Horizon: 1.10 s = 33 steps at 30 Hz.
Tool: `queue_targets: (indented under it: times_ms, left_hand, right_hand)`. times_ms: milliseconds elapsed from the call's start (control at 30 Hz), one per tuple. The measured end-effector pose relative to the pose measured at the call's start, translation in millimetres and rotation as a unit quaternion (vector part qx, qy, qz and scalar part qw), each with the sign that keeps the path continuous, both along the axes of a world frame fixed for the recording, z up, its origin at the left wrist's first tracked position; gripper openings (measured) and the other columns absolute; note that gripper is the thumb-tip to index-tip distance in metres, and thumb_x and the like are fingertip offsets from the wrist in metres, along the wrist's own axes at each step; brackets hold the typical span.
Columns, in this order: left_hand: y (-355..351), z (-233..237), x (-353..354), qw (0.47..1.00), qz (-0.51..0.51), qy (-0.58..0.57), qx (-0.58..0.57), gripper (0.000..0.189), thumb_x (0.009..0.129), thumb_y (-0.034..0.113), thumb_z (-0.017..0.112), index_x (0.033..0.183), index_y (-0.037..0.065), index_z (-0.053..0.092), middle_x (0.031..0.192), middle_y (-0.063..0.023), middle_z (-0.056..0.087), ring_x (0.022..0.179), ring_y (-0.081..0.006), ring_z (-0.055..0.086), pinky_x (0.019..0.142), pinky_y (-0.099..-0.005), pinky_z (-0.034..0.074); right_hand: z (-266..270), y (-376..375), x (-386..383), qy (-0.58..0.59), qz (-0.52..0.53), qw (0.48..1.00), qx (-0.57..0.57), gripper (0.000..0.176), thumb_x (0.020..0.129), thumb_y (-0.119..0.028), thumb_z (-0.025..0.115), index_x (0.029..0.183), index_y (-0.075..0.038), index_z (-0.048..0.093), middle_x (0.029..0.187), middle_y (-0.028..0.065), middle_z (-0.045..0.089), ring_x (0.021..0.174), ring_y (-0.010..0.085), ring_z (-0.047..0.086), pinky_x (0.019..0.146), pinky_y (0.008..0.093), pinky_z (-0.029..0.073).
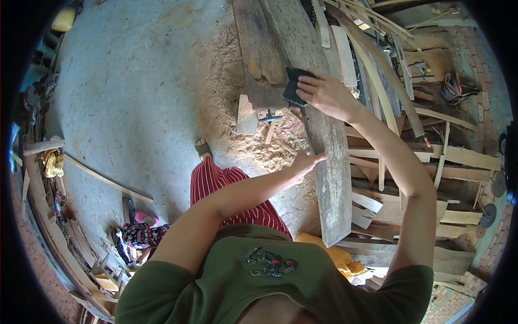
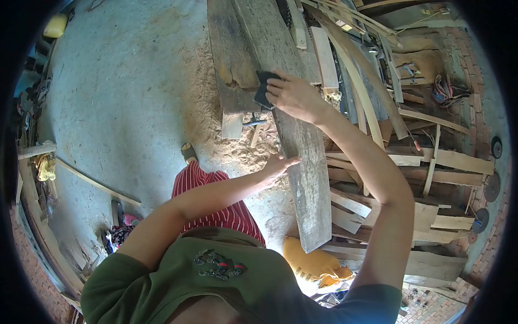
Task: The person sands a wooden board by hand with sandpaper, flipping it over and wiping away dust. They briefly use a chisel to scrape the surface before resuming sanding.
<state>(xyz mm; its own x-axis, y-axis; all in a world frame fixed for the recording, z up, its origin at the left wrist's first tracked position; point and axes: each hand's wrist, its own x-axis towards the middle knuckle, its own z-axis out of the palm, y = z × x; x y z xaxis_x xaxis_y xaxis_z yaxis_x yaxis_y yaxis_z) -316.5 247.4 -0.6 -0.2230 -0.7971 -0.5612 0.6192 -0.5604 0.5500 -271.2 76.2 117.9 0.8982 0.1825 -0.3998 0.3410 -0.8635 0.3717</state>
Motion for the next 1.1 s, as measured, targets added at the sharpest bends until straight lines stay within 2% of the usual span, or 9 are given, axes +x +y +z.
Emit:
queue_targets:
  times_ms: [100,200,367,400,500,600,733,833,1100]
  left_hand:
    - [1.5,-2.3,-8.8,0.997,0.075,-0.007,0.031,0.056,0.084,0.035,0.075,0.124,0.000,0.058,0.119,-0.0182,0.063,0.111,-0.0274,0.060,0.099,-0.0431,0.046]
    - [16.8,10.4,19.0,0.997,0.012,-0.037,0.062,0.051,0.081,0.034,0.078,0.117,0.000,0.063,0.114,-0.0168,0.065,0.100,-0.0233,0.064,0.084,-0.0396,0.053]
    - [20.5,-43.1,15.0,0.991,-0.077,-0.084,0.068,0.054,0.079,0.039,0.079,0.115,0.002,0.063,0.114,-0.0154,0.065,0.102,-0.0262,0.065,0.086,-0.0420,0.057]
    - [23.7,-27.0,26.2,0.995,-0.055,-0.038,0.078,0.058,0.079,0.038,0.079,0.121,0.002,0.060,0.122,-0.0176,0.062,0.111,-0.0316,0.062,0.097,-0.0464,0.052]
    - [23.6,-4.0,50.6,0.999,-0.003,0.031,0.020,0.063,0.079,0.037,0.079,0.126,0.001,0.057,0.129,-0.0211,0.057,0.118,-0.0355,0.058,0.102,-0.0489,0.048]
    - [3.1,0.8,72.2,0.999,0.018,-0.001,0.037,0.058,0.085,0.035,0.075,0.129,0.003,0.056,0.131,-0.0193,0.057,0.122,-0.0321,0.055,0.103,-0.0500,0.046]
    - [-12.0,-7.6,92.8,0.999,0.037,-0.034,0.021,0.048,0.087,0.032,0.073,0.128,0.012,0.060,0.119,-0.0132,0.065,0.106,-0.0220,0.064,0.092,-0.0416,0.053]
    - [-11.0,-14.6,88.1,0.997,0.039,-0.055,-0.035,0.051,0.086,0.030,0.075,0.129,0.008,0.058,0.116,-0.0112,0.066,0.097,-0.0185,0.066,0.085,-0.0367,0.056]
    - [-10.6,-16.4,116.9,0.994,-0.095,-0.016,-0.043,0.068,0.090,0.040,0.069,0.140,0.002,0.043,0.134,-0.0184,0.055,0.125,-0.0276,0.054,0.103,-0.0481,0.047]
  right_hand:
    - [-0.3,-4.4,1.5,-0.043,-0.028,0.999,-0.005,0.046,0.077,-0.015,0.075,0.121,-0.018,0.063,0.133,-0.0026,0.059,0.132,0.0163,0.048,0.122,0.0445,0.019]
    - [3.6,27.7,-20.6,0.057,0.024,0.997,0.056,0.042,0.079,-0.016,0.074,0.119,-0.018,0.065,0.133,-0.0035,0.059,0.132,0.0147,0.047,0.123,0.0473,0.017]
    - [-17.6,17.4,3.3,0.037,0.021,0.988,0.147,0.026,0.079,-0.017,0.073,0.105,-0.014,0.069,0.122,-0.0014,0.066,0.128,0.0158,0.052,0.123,0.0475,0.013]
    - [-16.6,3.2,20.3,0.030,0.027,0.989,0.143,0.026,0.079,-0.017,0.073,0.105,-0.014,0.069,0.122,-0.0014,0.066,0.128,0.0158,0.052,0.123,0.0475,0.013]
    - [-15.5,-22.6,44.3,-0.048,-0.024,0.990,0.127,0.019,0.082,-0.011,0.069,0.101,-0.008,0.069,0.124,0.0044,0.064,0.124,0.0179,0.055,0.118,0.0445,0.033]
    - [-28.0,-11.5,20.4,-0.078,-0.040,0.983,0.162,0.031,0.082,-0.007,0.068,0.112,-0.005,0.065,0.140,0.0095,0.052,0.122,0.0265,0.057,0.091,0.0313,0.058]
    - [-17.0,21.4,-23.2,-0.121,-0.045,0.974,0.186,0.066,0.077,-0.002,0.069,0.139,-0.009,0.048,0.144,0.0122,0.047,0.130,0.0313,0.048,0.109,0.0453,0.044]
    - [-56.6,30.1,-54.5,-0.205,-0.287,0.911,0.212,0.077,0.072,0.005,0.066,0.143,-0.018,0.048,0.150,0.0164,0.040,0.137,0.0385,0.040,0.113,0.0573,0.029]
    - [-71.9,-45.2,147.5,-0.276,-0.408,0.843,0.218,0.065,0.086,-0.004,0.057,0.147,-0.019,0.040,0.152,0.0014,0.039,0.143,0.0253,0.032,0.113,0.0677,0.014]
